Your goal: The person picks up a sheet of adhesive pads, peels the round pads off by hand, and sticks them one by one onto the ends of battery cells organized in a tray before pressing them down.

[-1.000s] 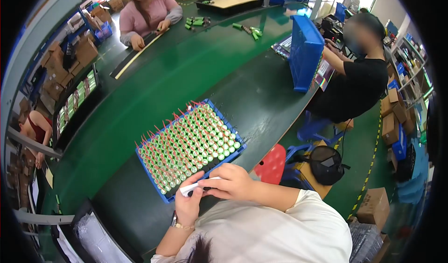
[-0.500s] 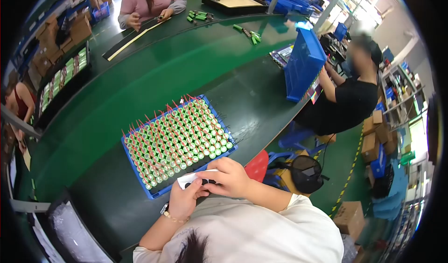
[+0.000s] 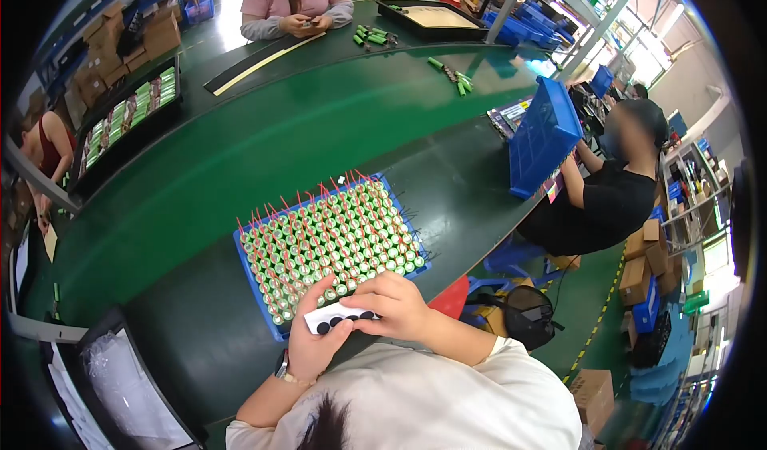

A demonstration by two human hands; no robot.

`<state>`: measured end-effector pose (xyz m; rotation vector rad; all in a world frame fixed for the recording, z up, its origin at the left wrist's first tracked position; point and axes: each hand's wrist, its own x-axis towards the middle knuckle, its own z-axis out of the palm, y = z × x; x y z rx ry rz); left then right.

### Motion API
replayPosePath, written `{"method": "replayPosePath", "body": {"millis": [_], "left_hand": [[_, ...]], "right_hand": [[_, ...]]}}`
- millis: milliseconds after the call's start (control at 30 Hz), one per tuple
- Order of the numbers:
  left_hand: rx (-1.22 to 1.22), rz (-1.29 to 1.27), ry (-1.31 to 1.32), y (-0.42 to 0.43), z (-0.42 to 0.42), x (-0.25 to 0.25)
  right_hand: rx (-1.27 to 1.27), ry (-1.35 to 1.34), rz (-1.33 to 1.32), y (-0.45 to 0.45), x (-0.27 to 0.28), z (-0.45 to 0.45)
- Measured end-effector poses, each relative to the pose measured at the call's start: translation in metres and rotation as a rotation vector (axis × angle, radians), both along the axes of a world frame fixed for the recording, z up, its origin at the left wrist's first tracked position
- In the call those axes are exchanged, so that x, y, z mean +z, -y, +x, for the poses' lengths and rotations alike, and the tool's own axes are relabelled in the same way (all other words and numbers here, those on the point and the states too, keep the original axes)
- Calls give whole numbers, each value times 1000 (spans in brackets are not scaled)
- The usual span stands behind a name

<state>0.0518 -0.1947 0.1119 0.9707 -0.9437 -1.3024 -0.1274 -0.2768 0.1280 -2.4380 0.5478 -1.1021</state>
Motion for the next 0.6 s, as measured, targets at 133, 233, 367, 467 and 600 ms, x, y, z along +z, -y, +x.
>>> {"method": "replayPosePath", "body": {"millis": [133, 233, 367, 467, 600], "left_hand": [[-22, -26, 118, 0, 4, 8], [-35, 16, 218, -1, 3, 14], [14, -74, 431, -7, 2, 9], [35, -157, 455, -12, 0, -4], [152, -185, 290, -24, -7, -24]], "right_hand": [[-8, 1, 2, 0, -2, -1], [-21, 2, 20, -2, -11, -4], [-15, 6, 83, -8, -18, -9], [8, 55, 169, -13, -21, -10], [100, 130, 335, -20, -29, -14]]}}
